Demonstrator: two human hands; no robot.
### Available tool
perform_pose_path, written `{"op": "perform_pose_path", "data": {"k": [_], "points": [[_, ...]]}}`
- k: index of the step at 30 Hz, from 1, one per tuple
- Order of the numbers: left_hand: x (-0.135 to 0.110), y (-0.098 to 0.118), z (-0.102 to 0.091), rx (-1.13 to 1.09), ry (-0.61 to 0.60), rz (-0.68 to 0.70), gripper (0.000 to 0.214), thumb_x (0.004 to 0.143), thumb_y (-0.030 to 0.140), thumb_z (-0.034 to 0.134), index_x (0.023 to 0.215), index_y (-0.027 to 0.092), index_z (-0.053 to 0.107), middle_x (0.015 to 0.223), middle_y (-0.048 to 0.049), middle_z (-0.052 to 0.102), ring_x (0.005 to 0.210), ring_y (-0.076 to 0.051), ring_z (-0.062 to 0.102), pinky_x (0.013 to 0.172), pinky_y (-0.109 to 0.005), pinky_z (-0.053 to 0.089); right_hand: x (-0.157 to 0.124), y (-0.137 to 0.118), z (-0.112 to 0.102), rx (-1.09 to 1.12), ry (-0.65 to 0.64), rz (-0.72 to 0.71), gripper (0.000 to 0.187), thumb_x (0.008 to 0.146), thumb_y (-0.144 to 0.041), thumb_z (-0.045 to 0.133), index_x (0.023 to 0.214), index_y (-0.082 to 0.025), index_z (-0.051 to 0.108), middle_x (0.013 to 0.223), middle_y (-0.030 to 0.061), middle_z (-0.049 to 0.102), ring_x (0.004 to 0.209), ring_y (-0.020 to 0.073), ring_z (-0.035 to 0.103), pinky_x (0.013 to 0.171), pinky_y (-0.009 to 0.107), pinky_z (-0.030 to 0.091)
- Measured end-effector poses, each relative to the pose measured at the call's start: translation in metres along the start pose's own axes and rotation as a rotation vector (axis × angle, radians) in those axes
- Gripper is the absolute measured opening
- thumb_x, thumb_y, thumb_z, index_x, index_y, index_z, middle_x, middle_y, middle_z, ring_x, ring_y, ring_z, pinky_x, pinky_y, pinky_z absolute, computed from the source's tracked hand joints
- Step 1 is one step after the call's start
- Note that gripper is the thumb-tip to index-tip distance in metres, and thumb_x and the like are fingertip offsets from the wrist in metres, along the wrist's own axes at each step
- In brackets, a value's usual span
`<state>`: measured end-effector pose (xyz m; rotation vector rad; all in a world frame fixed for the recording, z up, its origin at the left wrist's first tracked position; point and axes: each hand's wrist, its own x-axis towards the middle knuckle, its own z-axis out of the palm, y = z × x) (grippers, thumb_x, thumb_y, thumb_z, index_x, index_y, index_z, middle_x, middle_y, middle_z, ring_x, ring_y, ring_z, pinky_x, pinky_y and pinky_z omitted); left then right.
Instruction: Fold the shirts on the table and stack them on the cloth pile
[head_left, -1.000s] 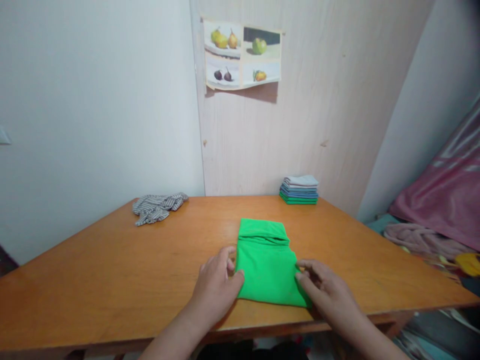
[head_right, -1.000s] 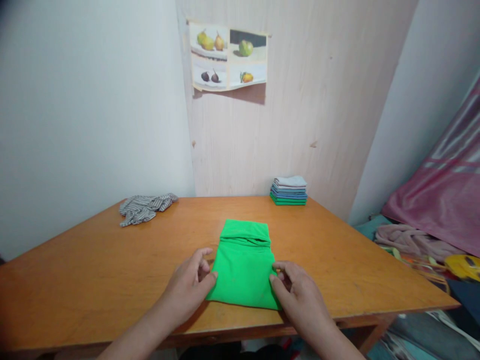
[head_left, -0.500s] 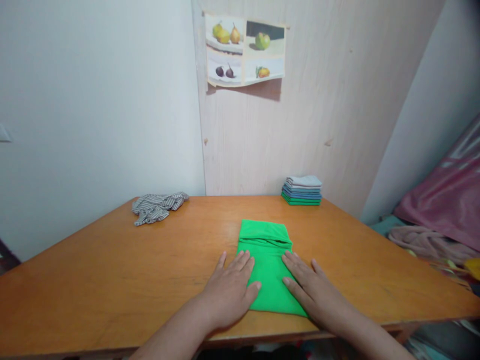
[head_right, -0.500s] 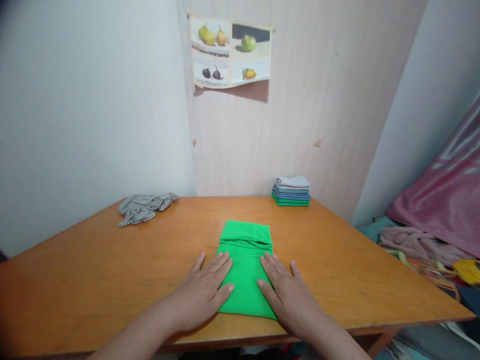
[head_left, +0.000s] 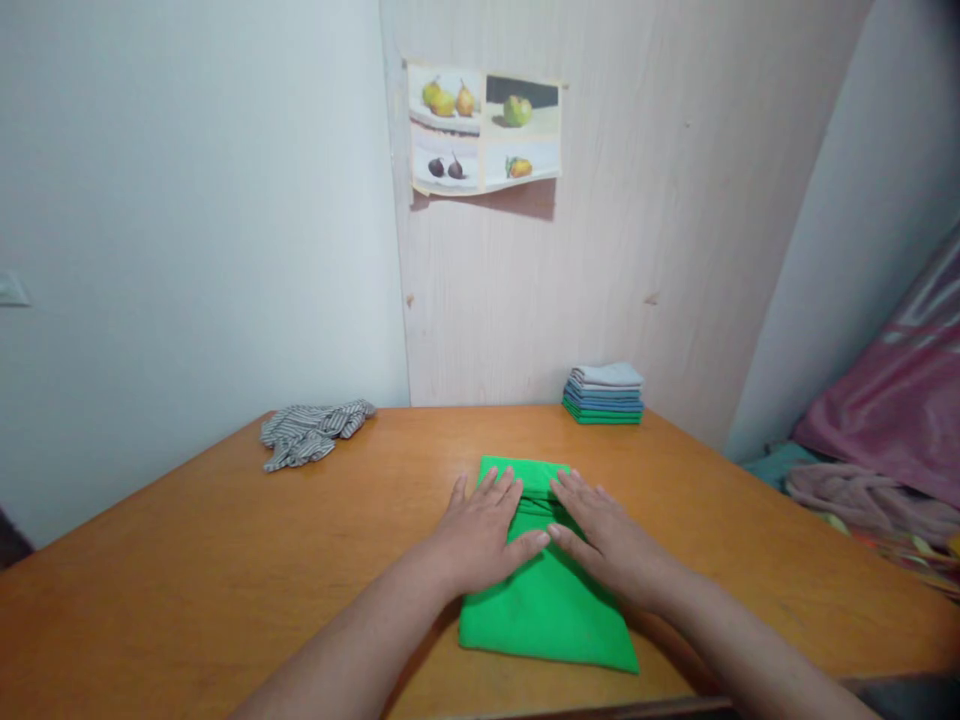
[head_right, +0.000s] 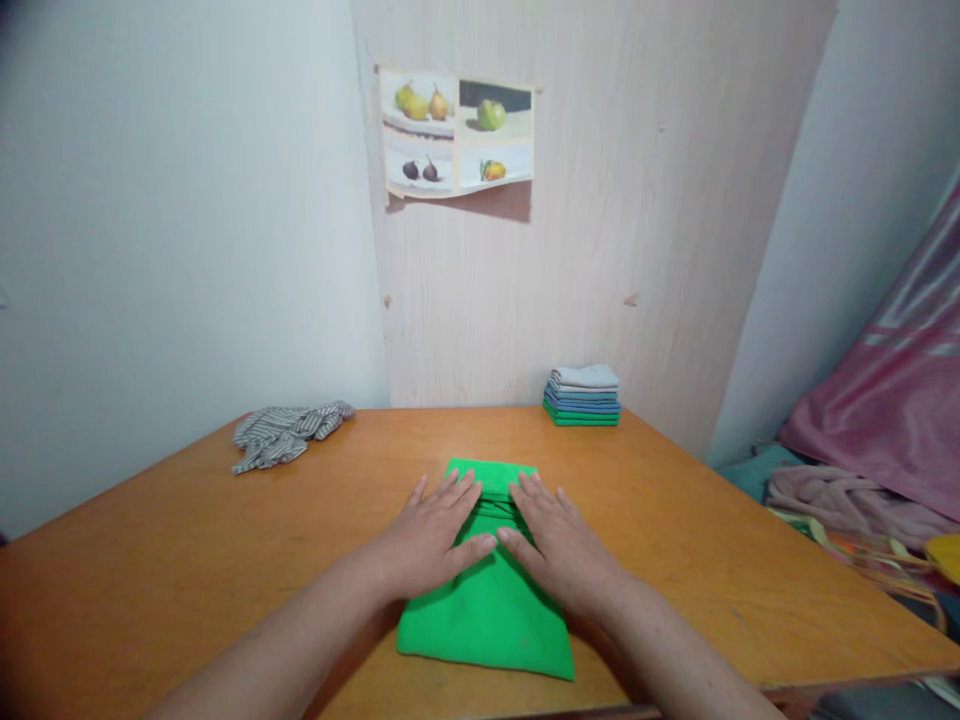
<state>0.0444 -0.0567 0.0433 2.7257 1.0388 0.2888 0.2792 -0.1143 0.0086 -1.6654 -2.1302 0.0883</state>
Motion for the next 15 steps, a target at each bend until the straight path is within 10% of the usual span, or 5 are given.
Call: {"op": "perform_pose_path", "data": {"k": [8, 15], "points": [[-0.016, -0.011, 0.015, -0.032, -0.106, -0.035, 0.085, 0.093, 0.075, 0.023, 0.157, 0.020, 0.023, 0.163, -0.0101, 0.015, 0.151, -0.031, 0.011, 0.118, -0.064, -0.002, -0.010, 0.010, 0.010, -0.031, -0.144, 0.074, 0.068, 0.097, -0.065, 0.034, 0.149, -0.023, 0.044, 0.155, 0.0106, 0.039, 0.145, 0.0321, 0.033, 0.117, 0.063, 0.018], [-0.017, -0.007, 0.016, -0.055, -0.080, -0.036, 0.083, 0.093, 0.074, 0.026, 0.157, 0.021, 0.023, 0.163, -0.0102, 0.016, 0.151, -0.032, 0.011, 0.117, -0.066, -0.006, 0.039, 0.015, -0.019, -0.001, -0.039, 0.022, 0.043, 0.095, -0.046, 0.047, 0.120, -0.022, 0.071, 0.125, 0.0105, 0.070, 0.115, 0.0287, 0.065, 0.100, 0.044, 0.049]]}}
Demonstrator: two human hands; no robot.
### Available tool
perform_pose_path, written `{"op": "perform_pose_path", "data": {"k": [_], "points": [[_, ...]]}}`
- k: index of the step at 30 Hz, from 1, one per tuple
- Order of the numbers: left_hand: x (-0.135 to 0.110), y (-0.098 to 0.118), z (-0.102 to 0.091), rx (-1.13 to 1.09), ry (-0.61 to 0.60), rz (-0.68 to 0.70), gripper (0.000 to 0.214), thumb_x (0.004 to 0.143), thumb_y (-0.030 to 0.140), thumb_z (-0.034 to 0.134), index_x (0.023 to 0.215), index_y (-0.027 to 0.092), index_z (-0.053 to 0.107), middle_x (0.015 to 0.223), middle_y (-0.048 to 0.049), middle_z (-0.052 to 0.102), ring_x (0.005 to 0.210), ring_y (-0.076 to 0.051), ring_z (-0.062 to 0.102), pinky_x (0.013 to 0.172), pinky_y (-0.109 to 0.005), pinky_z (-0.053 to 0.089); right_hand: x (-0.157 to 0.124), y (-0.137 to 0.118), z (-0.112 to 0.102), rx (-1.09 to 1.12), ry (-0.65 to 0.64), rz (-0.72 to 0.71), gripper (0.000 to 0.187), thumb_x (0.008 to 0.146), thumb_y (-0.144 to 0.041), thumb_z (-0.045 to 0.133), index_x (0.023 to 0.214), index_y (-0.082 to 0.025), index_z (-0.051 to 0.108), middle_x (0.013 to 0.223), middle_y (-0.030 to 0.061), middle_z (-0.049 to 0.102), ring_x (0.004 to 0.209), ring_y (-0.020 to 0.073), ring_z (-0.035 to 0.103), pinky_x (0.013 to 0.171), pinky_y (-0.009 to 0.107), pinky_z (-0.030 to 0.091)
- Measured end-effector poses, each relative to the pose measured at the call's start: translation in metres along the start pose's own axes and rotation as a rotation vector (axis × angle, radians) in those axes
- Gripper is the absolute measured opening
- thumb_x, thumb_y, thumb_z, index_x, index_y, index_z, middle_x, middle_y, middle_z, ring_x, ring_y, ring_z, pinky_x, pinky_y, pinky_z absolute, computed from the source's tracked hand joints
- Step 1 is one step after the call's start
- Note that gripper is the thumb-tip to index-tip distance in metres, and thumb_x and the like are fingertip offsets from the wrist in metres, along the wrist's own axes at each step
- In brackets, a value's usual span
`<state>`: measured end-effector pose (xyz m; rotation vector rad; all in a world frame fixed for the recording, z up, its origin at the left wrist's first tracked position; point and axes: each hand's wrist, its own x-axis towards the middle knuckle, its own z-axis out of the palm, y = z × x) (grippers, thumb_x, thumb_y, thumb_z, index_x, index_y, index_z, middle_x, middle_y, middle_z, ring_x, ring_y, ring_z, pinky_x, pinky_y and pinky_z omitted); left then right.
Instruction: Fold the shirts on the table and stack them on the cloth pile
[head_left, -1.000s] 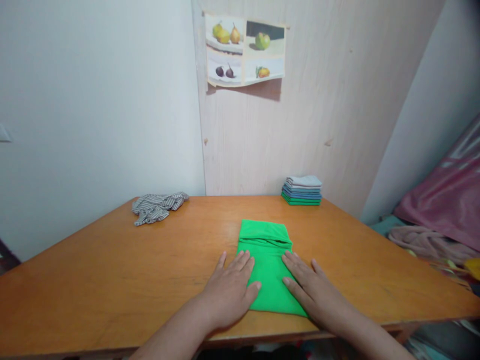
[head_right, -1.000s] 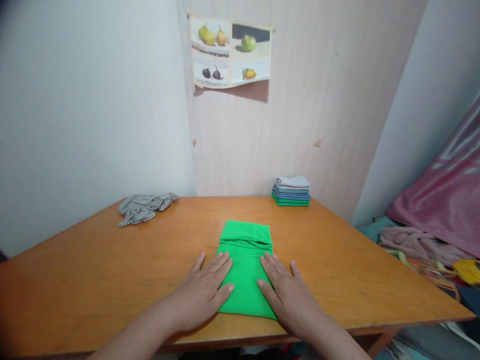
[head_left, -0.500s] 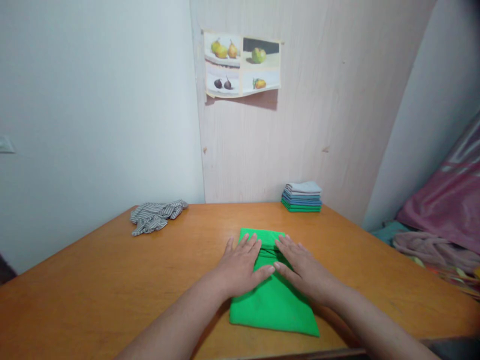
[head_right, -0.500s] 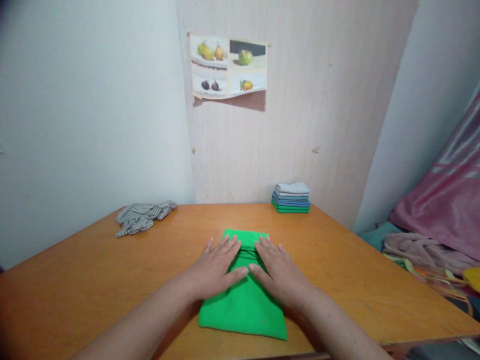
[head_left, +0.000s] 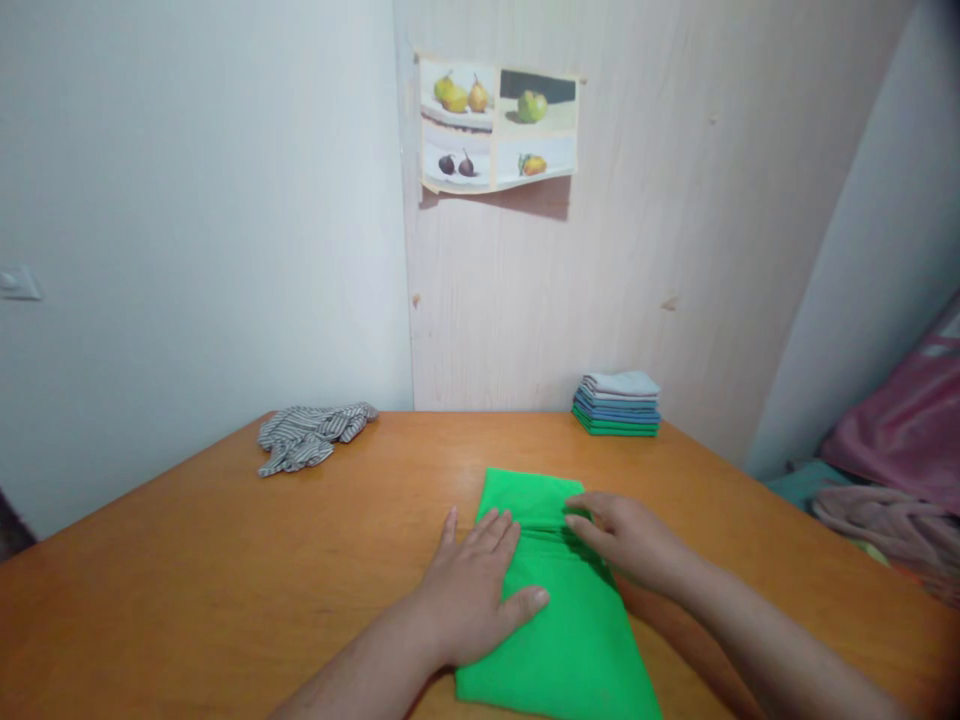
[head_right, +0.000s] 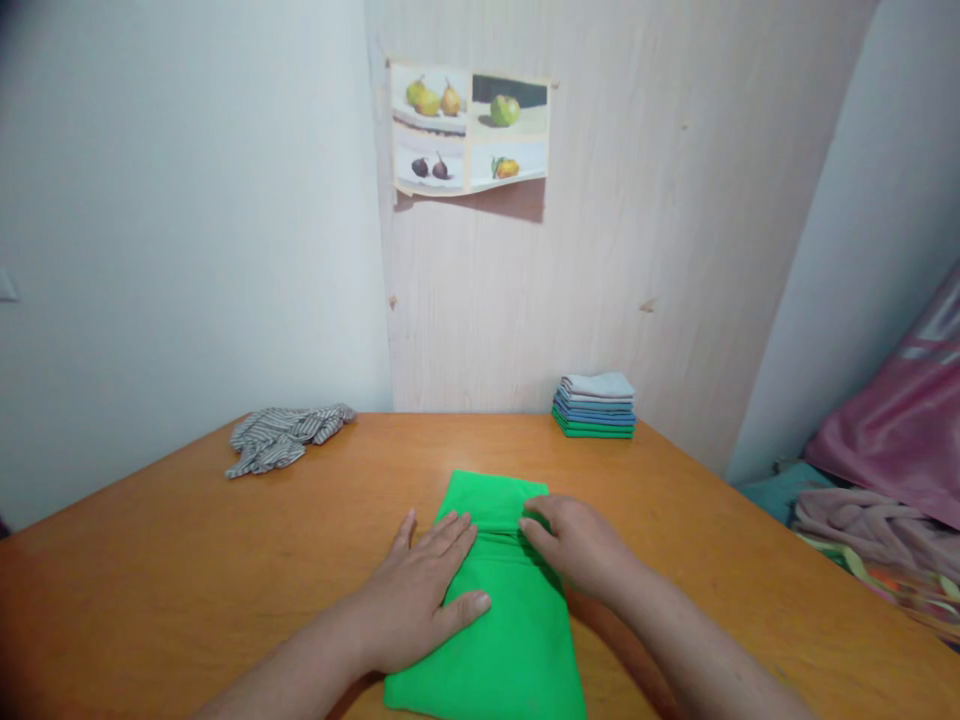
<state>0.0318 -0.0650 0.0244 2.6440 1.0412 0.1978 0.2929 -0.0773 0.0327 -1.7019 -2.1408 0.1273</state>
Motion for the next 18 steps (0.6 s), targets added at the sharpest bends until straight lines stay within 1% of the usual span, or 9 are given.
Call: {"op": "perform_pose_path", "data": {"k": [2, 4, 6, 9, 12, 14, 16, 18], "points": [[-0.001, 0.000, 0.001, -0.003, 0.011, -0.003, 0.083, 0.093, 0.074, 0.026, 0.157, 0.021, 0.022, 0.163, -0.0102, 0.016, 0.151, -0.033, 0.011, 0.117, -0.066, -0.007, 0.022, 0.005, -0.003, -0.003, 0.003, 0.016, 0.044, 0.091, -0.040, 0.051, 0.124, -0.017, 0.068, 0.127, 0.0130, 0.068, 0.117, 0.0294, 0.063, 0.100, 0.042, 0.049], [-0.001, -0.001, 0.002, -0.006, 0.028, -0.001, 0.083, 0.093, 0.074, 0.027, 0.157, 0.021, 0.023, 0.163, -0.0102, 0.016, 0.151, -0.033, 0.011, 0.117, -0.065, -0.007, 0.045, 0.011, -0.002, -0.007, -0.066, 0.053, 0.050, 0.087, -0.036, 0.056, 0.131, -0.013, 0.063, 0.135, 0.0154, 0.063, 0.124, 0.0304, 0.058, 0.106, 0.042, 0.044], [-0.003, -0.001, 0.002, -0.007, 0.049, -0.009, 0.084, 0.092, 0.075, 0.028, 0.156, 0.022, 0.027, 0.163, -0.0105, 0.019, 0.151, -0.035, 0.013, 0.118, -0.065, -0.004, 0.065, 0.016, 0.000, 0.004, -0.163, 0.097, 0.060, 0.080, -0.034, 0.062, 0.136, -0.010, 0.058, 0.140, 0.0176, 0.058, 0.129, 0.0314, 0.054, 0.108, 0.041, 0.041], [-0.005, -0.001, 0.003, -0.007, 0.097, -0.027, 0.083, 0.091, 0.076, 0.031, 0.154, 0.022, 0.034, 0.161, -0.0114, 0.027, 0.150, -0.036, 0.018, 0.120, -0.063, 0.001, 0.089, 0.024, 0.002, 0.038, -0.295, 0.136, 0.076, 0.068, -0.034, 0.073, 0.138, -0.008, 0.056, 0.138, 0.0202, 0.059, 0.123, 0.0320, 0.059, 0.102, 0.037, 0.046], [-0.006, -0.001, 0.004, -0.006, 0.152, -0.022, 0.077, 0.093, 0.073, 0.032, 0.152, 0.025, 0.039, 0.158, -0.0101, 0.036, 0.147, -0.035, 0.025, 0.121, -0.062, 0.002, 0.105, 0.031, -0.001, 0.067, -0.398, 0.164, 0.083, 0.060, -0.036, 0.079, 0.136, -0.010, 0.058, 0.134, 0.0195, 0.062, 0.115, 0.0306, 0.063, 0.093, 0.034, 0.050], [-0.007, -0.001, 0.004, -0.005, 0.169, -0.017, 0.072, 0.094, 0.071, 0.031, 0.150, 0.026, 0.042, 0.155, -0.0095, 0.040, 0.146, -0.034, 0.028, 0.121, -0.061, 0.002, 0.112, 0.033, -0.004, 0.076, -0.450, 0.179, 0.073, 0.057, -0.036, 0.080, 0.125, -0.013, 0.065, 0.125, 0.0166, 0.067, 0.108, 0.0297, 0.065, 0.086, 0.033, 0.052], [-0.006, -0.001, 0.005, -0.004, 0.180, -0.016, 0.070, 0.095, 0.069, 0.030, 0.149, 0.026, 0.043, 0.154, -0.0096, 0.042, 0.145, -0.034, 0.030, 0.121, -0.062, 0.003, 0.116, 0.034, -0.007, 0.084, -0.492, 0.196, 0.053, 0.057, -0.033, 0.079, 0.106, -0.014, 0.071, 0.107, 0.0115, 0.073, 0.096, 0.0269, 0.067, 0.075, 0.030, 0.051], [-0.006, -0.001, 0.005, -0.003, 0.192, -0.013, 0.067, 0.096, 0.067, 0.031, 0.148, 0.026, 0.045, 0.153, -0.0097, 0.044, 0.144, -0.034, 0.032, 0.120, -0.062, 0.005, 0.117, 0.033, -0.008, 0.097, -0.510, 0.210, 0.036, 0.058, -0.029, 0.076, 0.092, -0.016, 0.070, 0.089, 0.0056, 0.072, 0.084, 0.0219, 0.066, 0.064, 0.026, 0.048]]}}
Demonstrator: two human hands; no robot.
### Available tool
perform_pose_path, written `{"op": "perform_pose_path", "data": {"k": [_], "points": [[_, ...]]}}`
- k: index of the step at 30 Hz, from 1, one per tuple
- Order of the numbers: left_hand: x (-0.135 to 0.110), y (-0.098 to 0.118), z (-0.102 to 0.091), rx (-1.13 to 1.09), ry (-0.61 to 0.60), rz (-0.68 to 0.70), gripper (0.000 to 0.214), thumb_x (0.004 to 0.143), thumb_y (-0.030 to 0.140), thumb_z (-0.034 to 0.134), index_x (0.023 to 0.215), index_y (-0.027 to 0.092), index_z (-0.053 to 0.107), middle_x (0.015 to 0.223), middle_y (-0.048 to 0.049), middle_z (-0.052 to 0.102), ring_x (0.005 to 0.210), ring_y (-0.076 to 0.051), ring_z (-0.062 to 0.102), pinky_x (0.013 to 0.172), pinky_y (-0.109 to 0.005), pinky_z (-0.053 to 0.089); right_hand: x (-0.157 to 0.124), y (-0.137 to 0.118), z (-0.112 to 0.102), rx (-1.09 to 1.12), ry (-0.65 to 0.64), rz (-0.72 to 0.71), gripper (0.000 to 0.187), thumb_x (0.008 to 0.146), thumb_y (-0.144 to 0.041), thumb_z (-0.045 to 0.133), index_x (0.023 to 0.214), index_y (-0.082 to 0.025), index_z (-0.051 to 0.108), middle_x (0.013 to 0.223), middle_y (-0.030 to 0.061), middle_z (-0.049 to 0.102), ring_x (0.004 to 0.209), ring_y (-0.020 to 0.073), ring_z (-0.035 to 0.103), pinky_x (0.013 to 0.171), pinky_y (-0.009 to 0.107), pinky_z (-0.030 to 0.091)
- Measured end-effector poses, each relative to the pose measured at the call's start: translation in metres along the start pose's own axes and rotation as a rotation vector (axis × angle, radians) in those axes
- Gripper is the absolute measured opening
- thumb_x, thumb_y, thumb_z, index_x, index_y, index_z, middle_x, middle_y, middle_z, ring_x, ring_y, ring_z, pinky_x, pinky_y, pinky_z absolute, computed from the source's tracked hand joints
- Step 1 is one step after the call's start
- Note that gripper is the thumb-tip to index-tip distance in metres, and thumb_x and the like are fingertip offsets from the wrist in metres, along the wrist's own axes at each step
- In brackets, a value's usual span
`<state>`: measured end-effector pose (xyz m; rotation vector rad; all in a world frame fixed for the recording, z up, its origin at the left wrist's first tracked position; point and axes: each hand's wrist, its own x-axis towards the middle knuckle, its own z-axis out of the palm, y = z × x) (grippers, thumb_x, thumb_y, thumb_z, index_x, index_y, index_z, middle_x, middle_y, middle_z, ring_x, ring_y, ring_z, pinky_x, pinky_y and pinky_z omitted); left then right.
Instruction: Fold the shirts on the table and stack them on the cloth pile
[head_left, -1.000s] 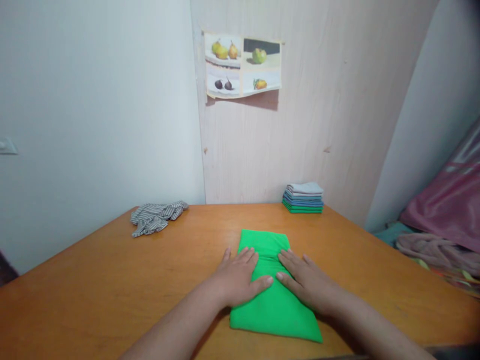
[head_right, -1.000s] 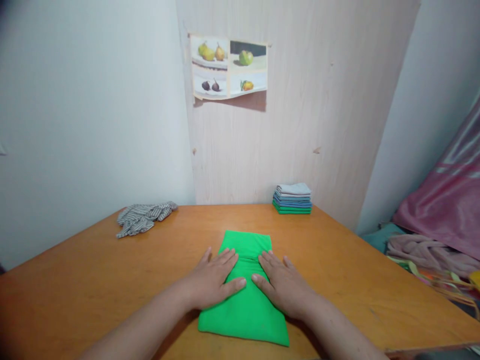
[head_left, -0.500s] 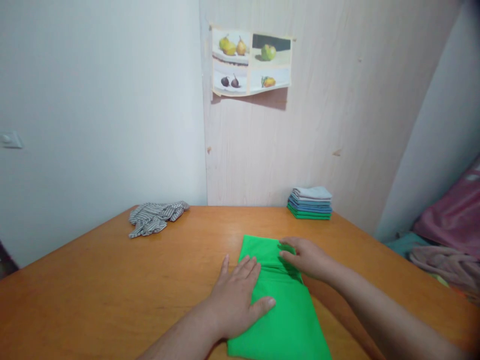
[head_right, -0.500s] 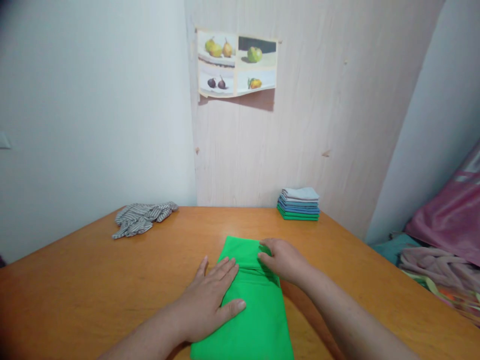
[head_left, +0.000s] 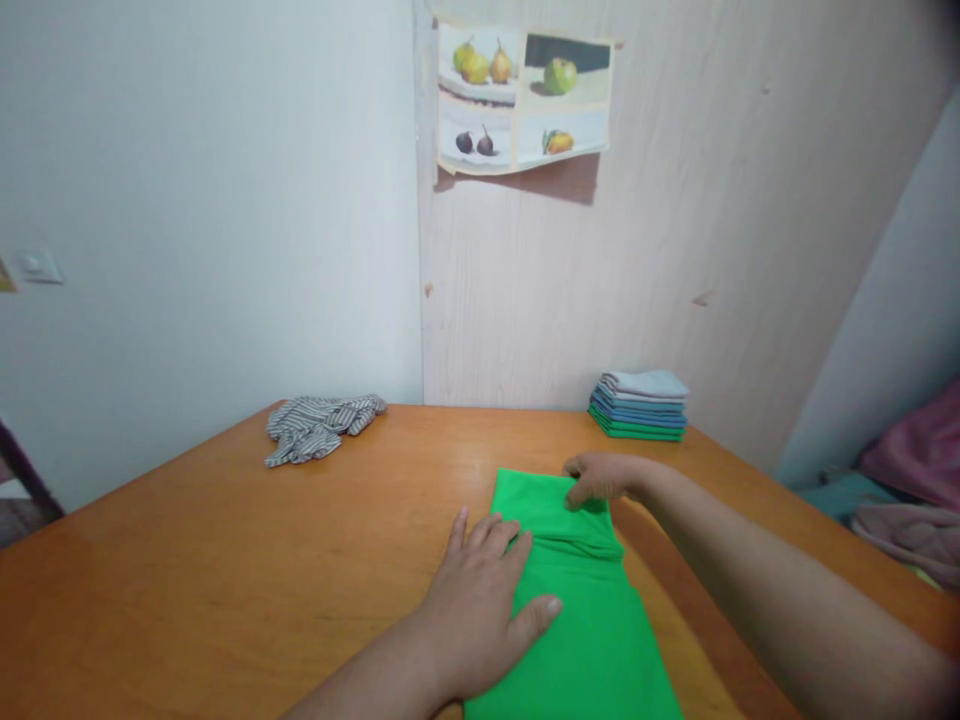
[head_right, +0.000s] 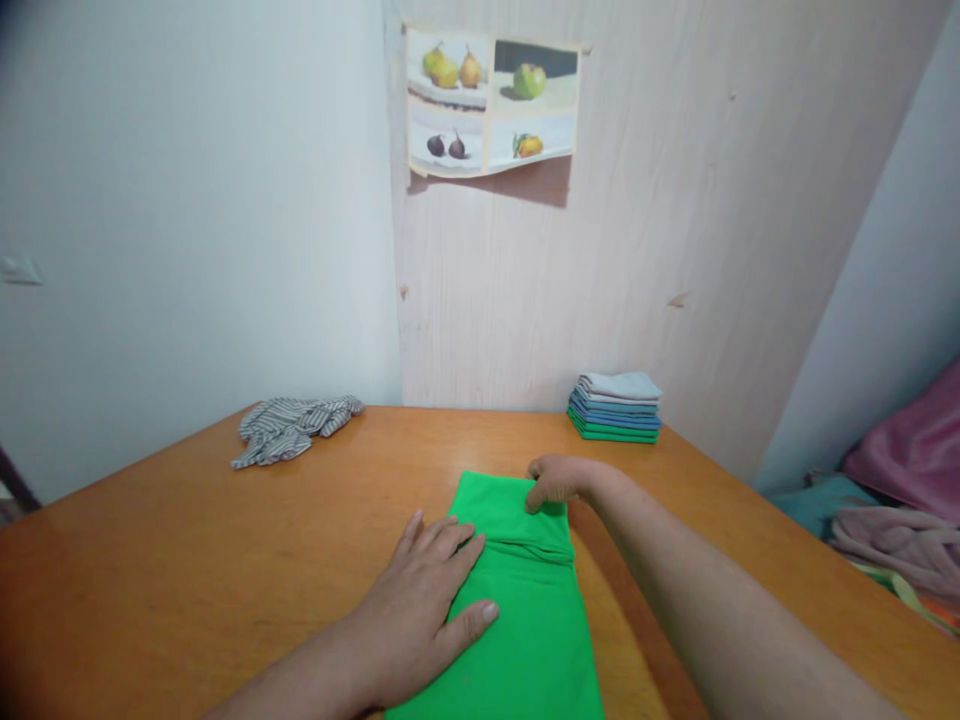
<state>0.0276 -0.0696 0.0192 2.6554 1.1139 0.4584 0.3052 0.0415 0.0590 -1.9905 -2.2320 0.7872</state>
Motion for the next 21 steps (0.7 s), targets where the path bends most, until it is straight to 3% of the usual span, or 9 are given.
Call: {"op": "perform_pose_path", "data": {"k": [7, 11, 16, 21], "points": [[0.003, -0.001, 0.003, 0.005, 0.133, 0.003, 0.043, 0.098, 0.054, 0.041, 0.126, 0.027, 0.061, 0.131, -0.0076, 0.058, 0.126, -0.030, 0.047, 0.116, -0.058, 0.019, -0.015, -0.008, 0.000, 0.024, 0.081, -0.062, 0.023, 0.062, -0.019, 0.068, 0.082, -0.018, 0.057, 0.072, -0.0034, 0.056, 0.067, 0.0124, 0.051, 0.054, 0.021, 0.035], [0.006, -0.004, 0.005, 0.029, 0.219, -0.070, 0.027, 0.092, 0.047, 0.056, 0.104, 0.025, 0.066, 0.110, -0.0068, 0.060, 0.109, -0.028, 0.051, 0.098, -0.046, 0.039, -0.035, -0.016, -0.005, -0.015, 0.170, -0.141, 0.020, 0.064, -0.018, 0.065, 0.081, -0.019, 0.054, 0.077, -0.0022, 0.055, 0.072, 0.0139, 0.050, 0.057, 0.022, 0.034], [0.008, -0.009, 0.007, 0.071, 0.289, -0.212, 0.030, 0.084, 0.052, 0.065, 0.094, 0.024, 0.062, 0.100, -0.0055, 0.059, 0.103, -0.028, 0.052, 0.083, -0.038, 0.039, -0.077, -0.032, -0.002, -0.116, 0.351, -0.271, 0.016, 0.070, -0.018, 0.060, 0.084, -0.021, 0.053, 0.080, -0.0007, 0.060, 0.074, 0.0160, 0.053, 0.063, 0.024, 0.035], [0.011, -0.016, 0.007, 0.064, 0.238, -0.348, 0.039, 0.078, 0.061, 0.065, 0.087, 0.023, 0.060, 0.095, -0.0058, 0.060, 0.098, -0.029, 0.054, 0.077, -0.037, 0.037, -0.131, -0.045, 0.018, -0.341, 0.551, -0.422, 0.011, 0.078, -0.018, 0.056, 0.088, -0.022, 0.055, 0.083, 0.0015, 0.062, 0.080, 0.0199, 0.054, 0.074, 0.032, 0.037]]}}
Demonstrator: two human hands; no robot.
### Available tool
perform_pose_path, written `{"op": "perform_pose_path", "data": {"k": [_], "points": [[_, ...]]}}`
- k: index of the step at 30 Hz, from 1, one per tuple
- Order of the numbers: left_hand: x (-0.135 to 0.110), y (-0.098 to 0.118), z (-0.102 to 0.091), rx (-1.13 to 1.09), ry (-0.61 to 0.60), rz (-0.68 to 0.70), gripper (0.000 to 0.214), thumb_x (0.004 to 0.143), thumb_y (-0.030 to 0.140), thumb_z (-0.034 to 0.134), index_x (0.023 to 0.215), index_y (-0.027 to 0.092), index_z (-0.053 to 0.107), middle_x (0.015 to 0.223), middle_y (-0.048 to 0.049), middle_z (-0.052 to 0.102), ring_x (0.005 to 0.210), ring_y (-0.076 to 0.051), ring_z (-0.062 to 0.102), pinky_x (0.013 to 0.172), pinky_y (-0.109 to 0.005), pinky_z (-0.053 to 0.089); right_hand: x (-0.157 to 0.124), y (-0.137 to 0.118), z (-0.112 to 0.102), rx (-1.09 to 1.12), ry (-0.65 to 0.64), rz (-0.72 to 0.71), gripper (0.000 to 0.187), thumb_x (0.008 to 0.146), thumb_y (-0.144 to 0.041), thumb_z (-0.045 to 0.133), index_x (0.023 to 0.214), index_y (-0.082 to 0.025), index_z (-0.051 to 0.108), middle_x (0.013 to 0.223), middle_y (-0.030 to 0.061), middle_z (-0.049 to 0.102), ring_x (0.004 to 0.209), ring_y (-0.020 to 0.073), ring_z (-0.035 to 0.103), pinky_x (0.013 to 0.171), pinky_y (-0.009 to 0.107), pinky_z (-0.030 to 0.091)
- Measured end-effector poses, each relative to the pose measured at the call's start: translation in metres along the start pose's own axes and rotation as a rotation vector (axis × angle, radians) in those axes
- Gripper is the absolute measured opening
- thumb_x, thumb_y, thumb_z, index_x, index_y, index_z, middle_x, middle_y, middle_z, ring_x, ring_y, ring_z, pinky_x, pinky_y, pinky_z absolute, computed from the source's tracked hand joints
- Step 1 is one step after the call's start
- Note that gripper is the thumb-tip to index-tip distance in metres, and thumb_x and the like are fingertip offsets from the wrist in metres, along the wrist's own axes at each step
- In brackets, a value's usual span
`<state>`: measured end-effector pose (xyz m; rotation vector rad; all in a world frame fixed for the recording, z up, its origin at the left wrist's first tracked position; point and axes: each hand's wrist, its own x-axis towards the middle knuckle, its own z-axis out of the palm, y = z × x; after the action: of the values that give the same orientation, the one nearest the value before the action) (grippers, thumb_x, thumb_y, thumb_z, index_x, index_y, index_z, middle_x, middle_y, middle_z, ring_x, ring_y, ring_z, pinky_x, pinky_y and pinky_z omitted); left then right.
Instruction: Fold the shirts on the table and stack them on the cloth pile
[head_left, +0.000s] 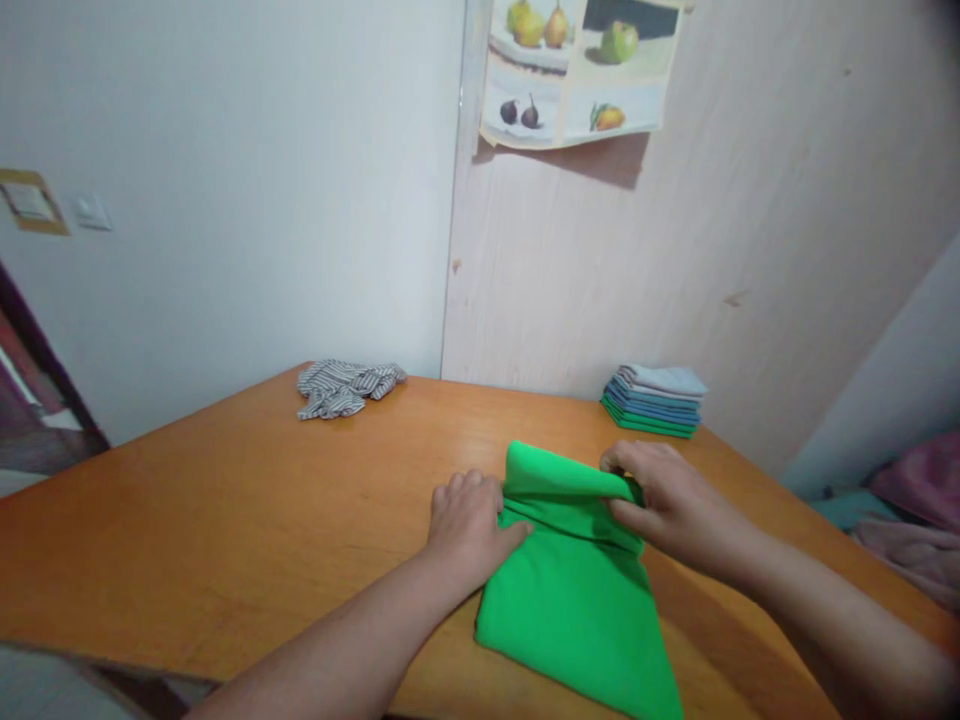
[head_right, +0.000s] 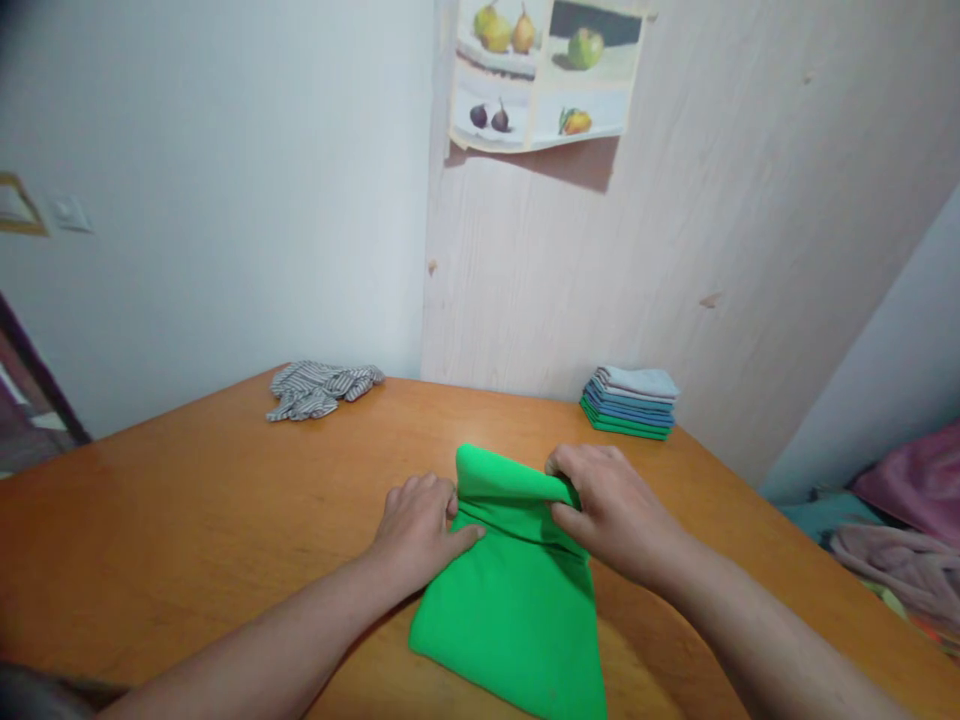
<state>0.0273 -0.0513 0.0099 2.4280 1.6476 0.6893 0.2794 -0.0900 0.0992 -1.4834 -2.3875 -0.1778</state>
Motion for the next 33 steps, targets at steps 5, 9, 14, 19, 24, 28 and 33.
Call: {"op": "perform_pose_path", "data": {"k": [5, 9, 14, 19, 24, 28, 33], "points": [[0.004, -0.003, -0.004, 0.036, -0.102, -0.055, 0.035, 0.078, 0.056, 0.061, 0.090, 0.023, 0.062, 0.098, -0.0082, 0.062, 0.099, -0.032, 0.054, 0.077, -0.039, 0.038, -0.046, -0.029, 0.003, -0.095, 0.115, -0.167, 0.012, 0.085, -0.018, 0.056, 0.096, -0.022, 0.056, 0.090, 0.0042, 0.063, 0.087, 0.0233, 0.057, 0.087, 0.041, 0.037], [0.004, -0.001, -0.009, 0.103, -0.150, -0.033, 0.018, 0.084, 0.036, 0.054, 0.093, 0.023, 0.063, 0.104, -0.0093, 0.063, 0.098, -0.030, 0.055, 0.078, -0.040, 0.038, -0.074, -0.054, 0.017, -0.066, 0.223, -0.207, 0.016, 0.088, -0.015, 0.053, 0.102, -0.023, 0.056, 0.096, 0.0049, 0.067, 0.092, 0.0230, 0.058, 0.098, 0.046, 0.034], [0.005, -0.002, -0.013, 0.093, -0.172, -0.026, 0.016, 0.087, 0.032, 0.051, 0.090, 0.023, 0.064, 0.104, -0.0085, 0.065, 0.097, -0.028, 0.056, 0.081, -0.039, 0.040, -0.097, -0.069, 0.037, -0.102, 0.235, -0.250, 0.027, 0.088, -0.014, 0.049, 0.110, -0.025, 0.060, 0.098, 0.0032, 0.071, 0.091, 0.0216, 0.061, 0.098, 0.042, 0.036], [0.009, -0.013, -0.016, 0.000, -0.235, 0.069, 0.021, 0.079, 0.041, 0.061, 0.092, 0.027, 0.068, 0.103, -0.0054, 0.066, 0.098, -0.028, 0.057, 0.081, -0.038, 0.043, -0.107, -0.067, 0.048, -0.248, 0.156, -0.298, 0.034, 0.081, -0.019, 0.056, 0.114, -0.026, 0.061, 0.102, 0.0048, 0.073, 0.091, 0.0243, 0.064, 0.093, 0.044, 0.041], [0.011, -0.020, -0.016, -0.014, -0.245, 0.105, 0.024, 0.077, 0.046, 0.062, 0.092, 0.030, 0.071, 0.098, -0.0052, 0.066, 0.097, -0.029, 0.059, 0.081, -0.039, 0.044, -0.107, -0.068, 0.043, -0.248, 0.181, -0.285, 0.035, 0.082, -0.019, 0.057, 0.115, -0.026, 0.062, 0.107, 0.0049, 0.073, 0.094, 0.0248, 0.065, 0.093, 0.046, 0.042], [0.011, -0.021, -0.013, -0.024, -0.238, 0.104, 0.021, 0.077, 0.044, 0.063, 0.090, 0.030, 0.072, 0.097, -0.0055, 0.066, 0.096, -0.029, 0.059, 0.081, -0.039, 0.044, -0.110, -0.066, 0.043, -0.253, 0.174, -0.307, 0.038, 0.080, -0.023, 0.061, 0.119, -0.028, 0.062, 0.113, 0.0051, 0.072, 0.099, 0.0262, 0.065, 0.096, 0.047, 0.042], [0.012, -0.024, -0.012, -0.067, -0.266, 0.107, 0.025, 0.074, 0.048, 0.067, 0.092, 0.031, 0.073, 0.098, -0.0030, 0.068, 0.096, -0.027, 0.060, 0.082, -0.037, 0.044, -0.117, -0.065, 0.056, -0.319, 0.166, -0.366, 0.037, 0.080, -0.028, 0.064, 0.117, -0.028, 0.064, 0.113, 0.0049, 0.073, 0.098, 0.0269, 0.068, 0.094, 0.048, 0.046]]}}
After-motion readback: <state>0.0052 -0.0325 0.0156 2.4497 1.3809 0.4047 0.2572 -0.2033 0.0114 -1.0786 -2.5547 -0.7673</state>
